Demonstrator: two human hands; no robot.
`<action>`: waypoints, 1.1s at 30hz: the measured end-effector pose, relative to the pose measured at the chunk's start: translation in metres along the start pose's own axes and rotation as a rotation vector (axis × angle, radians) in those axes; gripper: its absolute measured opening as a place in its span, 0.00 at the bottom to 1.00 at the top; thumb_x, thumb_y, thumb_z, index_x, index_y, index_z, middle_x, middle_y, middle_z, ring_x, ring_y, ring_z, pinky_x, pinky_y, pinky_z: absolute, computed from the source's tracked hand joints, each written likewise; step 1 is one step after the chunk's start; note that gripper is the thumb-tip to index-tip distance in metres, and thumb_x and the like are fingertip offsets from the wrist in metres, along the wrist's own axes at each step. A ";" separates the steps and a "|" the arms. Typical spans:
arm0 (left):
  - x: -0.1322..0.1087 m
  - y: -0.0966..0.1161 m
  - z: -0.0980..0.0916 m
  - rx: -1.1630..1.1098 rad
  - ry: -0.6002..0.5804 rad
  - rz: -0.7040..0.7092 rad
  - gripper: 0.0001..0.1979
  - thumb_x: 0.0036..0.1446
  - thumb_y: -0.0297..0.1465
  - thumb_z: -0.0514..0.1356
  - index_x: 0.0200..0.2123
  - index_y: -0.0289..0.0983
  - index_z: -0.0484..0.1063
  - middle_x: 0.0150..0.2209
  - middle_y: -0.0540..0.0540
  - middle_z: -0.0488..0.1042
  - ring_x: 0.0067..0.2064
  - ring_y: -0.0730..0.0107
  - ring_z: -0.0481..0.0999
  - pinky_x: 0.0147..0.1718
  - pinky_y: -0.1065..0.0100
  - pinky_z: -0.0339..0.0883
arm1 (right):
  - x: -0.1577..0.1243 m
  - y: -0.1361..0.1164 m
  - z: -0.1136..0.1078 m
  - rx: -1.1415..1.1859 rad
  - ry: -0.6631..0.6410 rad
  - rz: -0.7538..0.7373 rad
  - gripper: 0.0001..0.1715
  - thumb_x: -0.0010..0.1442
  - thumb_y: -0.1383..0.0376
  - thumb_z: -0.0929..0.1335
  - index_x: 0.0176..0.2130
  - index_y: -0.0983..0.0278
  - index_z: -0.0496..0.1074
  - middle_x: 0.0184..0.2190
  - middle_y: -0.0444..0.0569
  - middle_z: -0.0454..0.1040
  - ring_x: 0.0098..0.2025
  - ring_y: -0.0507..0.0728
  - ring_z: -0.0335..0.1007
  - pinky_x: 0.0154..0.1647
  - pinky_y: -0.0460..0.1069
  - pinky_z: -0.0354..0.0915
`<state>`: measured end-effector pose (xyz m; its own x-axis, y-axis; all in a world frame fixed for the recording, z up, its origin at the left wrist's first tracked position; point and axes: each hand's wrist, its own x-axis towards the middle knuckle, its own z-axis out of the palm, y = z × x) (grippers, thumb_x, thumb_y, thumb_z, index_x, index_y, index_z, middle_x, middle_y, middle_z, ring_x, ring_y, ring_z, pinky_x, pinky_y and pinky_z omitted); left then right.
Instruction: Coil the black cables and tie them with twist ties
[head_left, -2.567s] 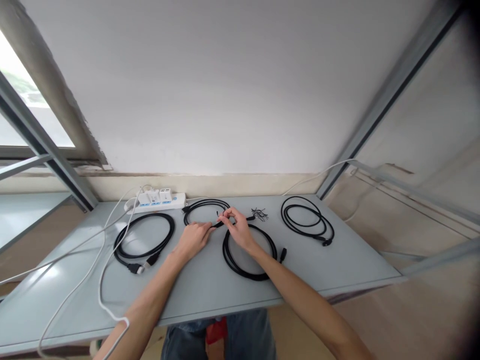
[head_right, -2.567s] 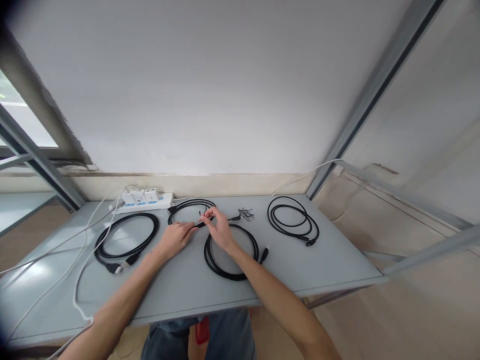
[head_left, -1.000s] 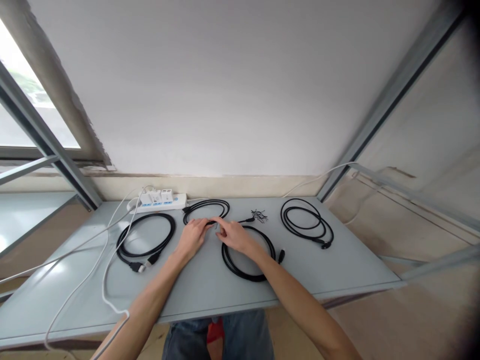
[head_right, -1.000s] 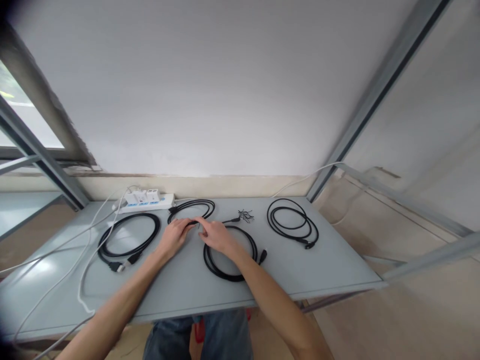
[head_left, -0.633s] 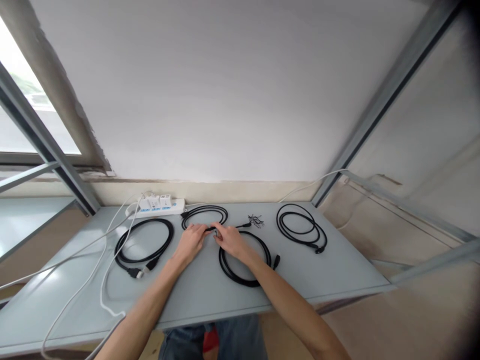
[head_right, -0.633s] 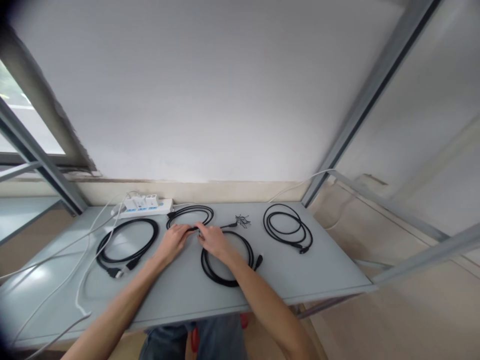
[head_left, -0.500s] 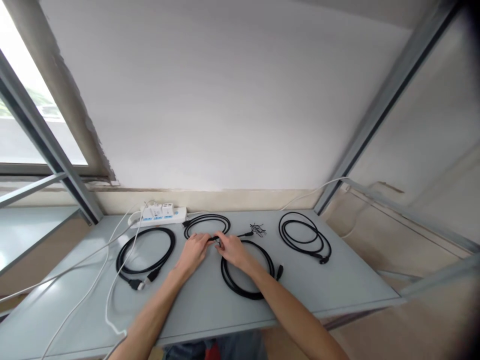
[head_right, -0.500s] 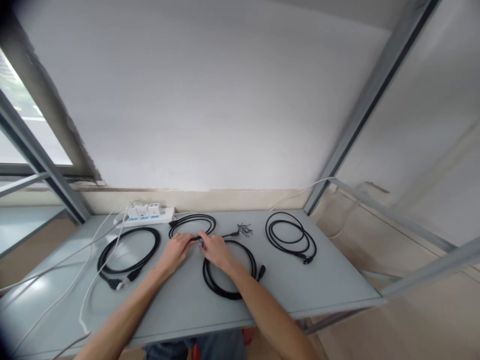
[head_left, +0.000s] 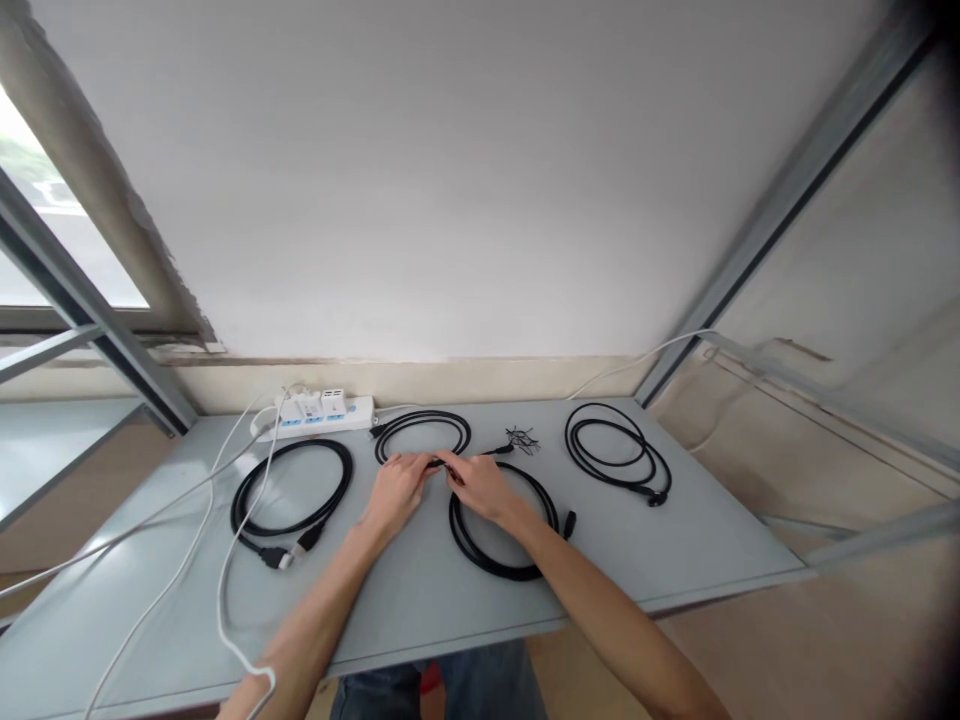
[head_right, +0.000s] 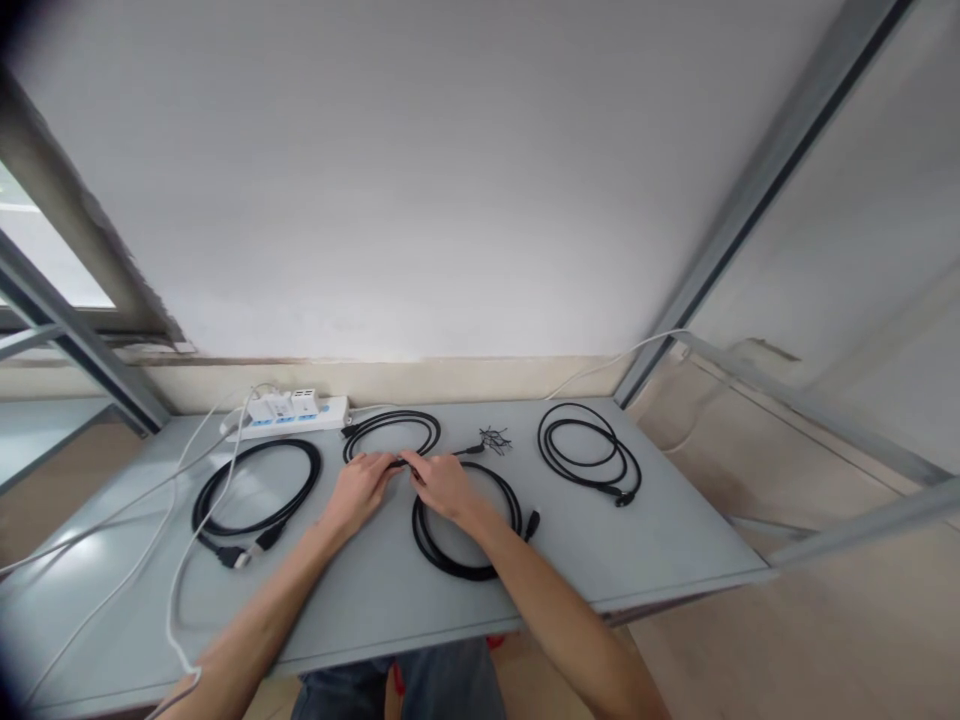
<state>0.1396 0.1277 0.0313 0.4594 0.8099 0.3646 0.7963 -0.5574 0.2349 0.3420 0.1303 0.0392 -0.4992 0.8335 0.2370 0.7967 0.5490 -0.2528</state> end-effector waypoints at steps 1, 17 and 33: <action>0.000 0.001 -0.001 0.002 -0.008 0.011 0.13 0.75 0.34 0.51 0.43 0.37 0.74 0.38 0.43 0.81 0.41 0.60 0.80 0.44 0.61 0.66 | -0.002 0.000 -0.001 -0.007 -0.004 -0.013 0.23 0.69 0.69 0.67 0.62 0.60 0.72 0.31 0.46 0.81 0.32 0.55 0.76 0.35 0.47 0.60; -0.001 0.006 -0.007 -0.055 -0.212 -0.035 0.16 0.76 0.37 0.49 0.53 0.44 0.75 0.43 0.45 0.84 0.44 0.60 0.83 0.41 0.66 0.67 | -0.011 0.021 0.016 0.160 0.196 -0.183 0.23 0.66 0.71 0.69 0.60 0.64 0.75 0.39 0.51 0.83 0.34 0.55 0.77 0.39 0.48 0.70; -0.003 0.001 0.000 -0.156 -0.086 -0.111 0.15 0.74 0.36 0.51 0.55 0.45 0.76 0.44 0.47 0.84 0.43 0.64 0.83 0.37 0.69 0.65 | -0.006 0.019 0.013 0.481 0.289 -0.161 0.18 0.72 0.61 0.68 0.58 0.59 0.78 0.42 0.51 0.82 0.38 0.53 0.78 0.44 0.48 0.75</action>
<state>0.1392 0.1246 0.0300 0.4095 0.8768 0.2519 0.7762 -0.4800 0.4088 0.3561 0.1364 0.0210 -0.4342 0.7231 0.5372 0.4402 0.6907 -0.5738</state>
